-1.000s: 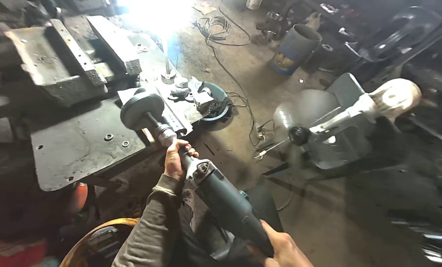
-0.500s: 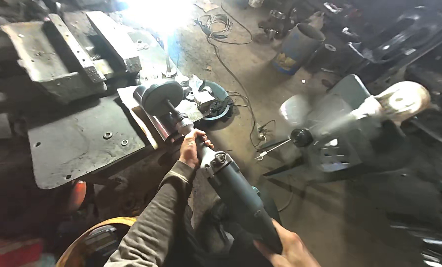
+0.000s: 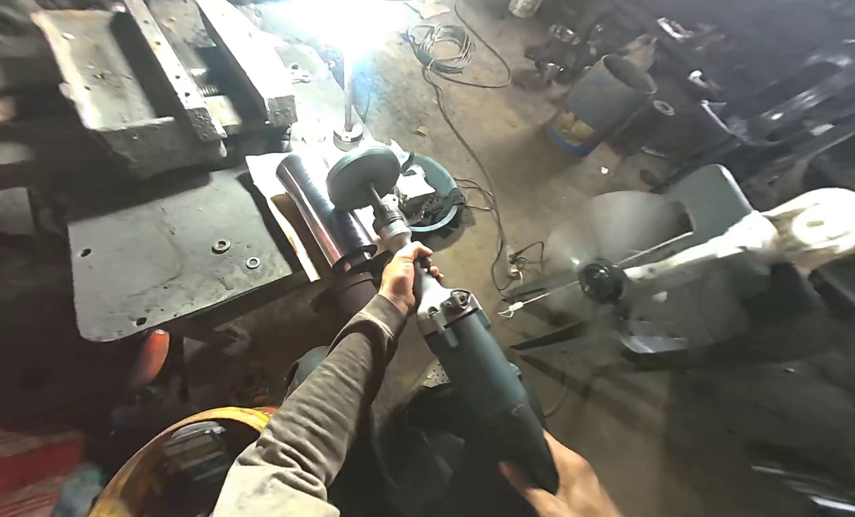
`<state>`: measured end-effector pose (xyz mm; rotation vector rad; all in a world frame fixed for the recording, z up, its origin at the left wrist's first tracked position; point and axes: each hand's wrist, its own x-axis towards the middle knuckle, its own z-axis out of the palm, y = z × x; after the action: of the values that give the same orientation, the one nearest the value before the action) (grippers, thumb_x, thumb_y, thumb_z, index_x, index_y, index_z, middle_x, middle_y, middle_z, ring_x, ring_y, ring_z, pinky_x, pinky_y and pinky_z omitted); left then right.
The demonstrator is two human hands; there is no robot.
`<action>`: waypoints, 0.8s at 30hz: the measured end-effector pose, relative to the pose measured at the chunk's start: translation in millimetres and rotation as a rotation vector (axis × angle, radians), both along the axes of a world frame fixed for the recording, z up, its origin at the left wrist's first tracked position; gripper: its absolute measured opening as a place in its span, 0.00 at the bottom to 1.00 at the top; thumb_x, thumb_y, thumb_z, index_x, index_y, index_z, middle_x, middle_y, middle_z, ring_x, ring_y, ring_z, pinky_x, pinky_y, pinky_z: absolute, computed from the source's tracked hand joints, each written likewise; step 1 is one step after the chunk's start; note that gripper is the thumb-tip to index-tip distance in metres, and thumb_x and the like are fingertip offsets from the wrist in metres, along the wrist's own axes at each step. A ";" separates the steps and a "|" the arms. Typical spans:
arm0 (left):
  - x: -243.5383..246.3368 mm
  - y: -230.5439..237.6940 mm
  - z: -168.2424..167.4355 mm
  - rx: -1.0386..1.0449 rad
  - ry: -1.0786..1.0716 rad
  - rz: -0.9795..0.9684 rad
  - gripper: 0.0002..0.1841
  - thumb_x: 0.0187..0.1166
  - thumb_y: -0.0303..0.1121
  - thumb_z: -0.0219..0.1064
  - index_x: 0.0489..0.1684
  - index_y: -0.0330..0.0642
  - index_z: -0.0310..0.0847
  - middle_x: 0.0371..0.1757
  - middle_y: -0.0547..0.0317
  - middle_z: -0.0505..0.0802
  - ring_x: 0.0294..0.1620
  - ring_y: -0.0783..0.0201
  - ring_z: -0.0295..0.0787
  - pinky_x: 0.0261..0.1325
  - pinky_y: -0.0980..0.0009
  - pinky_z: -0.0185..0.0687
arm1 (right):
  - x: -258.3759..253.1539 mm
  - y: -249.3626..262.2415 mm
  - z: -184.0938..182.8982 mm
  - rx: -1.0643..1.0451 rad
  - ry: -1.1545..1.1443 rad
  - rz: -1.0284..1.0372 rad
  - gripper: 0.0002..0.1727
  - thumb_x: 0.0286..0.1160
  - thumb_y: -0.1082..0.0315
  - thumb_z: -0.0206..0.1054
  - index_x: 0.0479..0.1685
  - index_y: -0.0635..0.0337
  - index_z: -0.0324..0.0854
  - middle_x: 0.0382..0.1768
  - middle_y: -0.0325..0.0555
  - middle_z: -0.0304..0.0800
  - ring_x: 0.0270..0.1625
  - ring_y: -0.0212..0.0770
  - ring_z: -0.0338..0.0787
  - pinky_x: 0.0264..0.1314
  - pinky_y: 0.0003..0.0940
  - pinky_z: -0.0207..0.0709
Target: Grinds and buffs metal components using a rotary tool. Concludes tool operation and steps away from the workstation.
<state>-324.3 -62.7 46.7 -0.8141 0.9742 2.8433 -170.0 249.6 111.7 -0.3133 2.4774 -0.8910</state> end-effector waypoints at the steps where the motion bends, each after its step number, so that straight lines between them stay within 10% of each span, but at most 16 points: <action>1: 4.9 -1.8 1.7 -0.003 0.013 -0.006 0.05 0.75 0.39 0.63 0.34 0.52 0.75 0.20 0.65 0.78 0.17 0.67 0.77 0.25 0.66 0.82 | 1.0 0.2 1.0 0.003 0.008 0.011 0.30 0.66 0.54 0.82 0.63 0.63 0.84 0.47 0.44 0.97 0.53 0.34 0.95 0.65 0.41 0.88; 24: 59.2 -34.5 5.9 0.044 0.153 0.155 0.13 0.82 0.35 0.52 0.22 0.51 0.72 0.16 0.65 0.76 0.16 0.65 0.77 0.30 0.66 0.84 | 18.3 -15.6 10.3 0.092 -0.011 0.136 0.33 0.72 0.49 0.77 0.72 0.61 0.80 0.42 0.49 0.97 0.47 0.47 0.98 0.55 0.57 0.89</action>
<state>-265.1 -97.2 52.6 -0.7064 0.8964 3.0870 -151.7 234.0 122.0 -0.4385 2.4447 -0.7194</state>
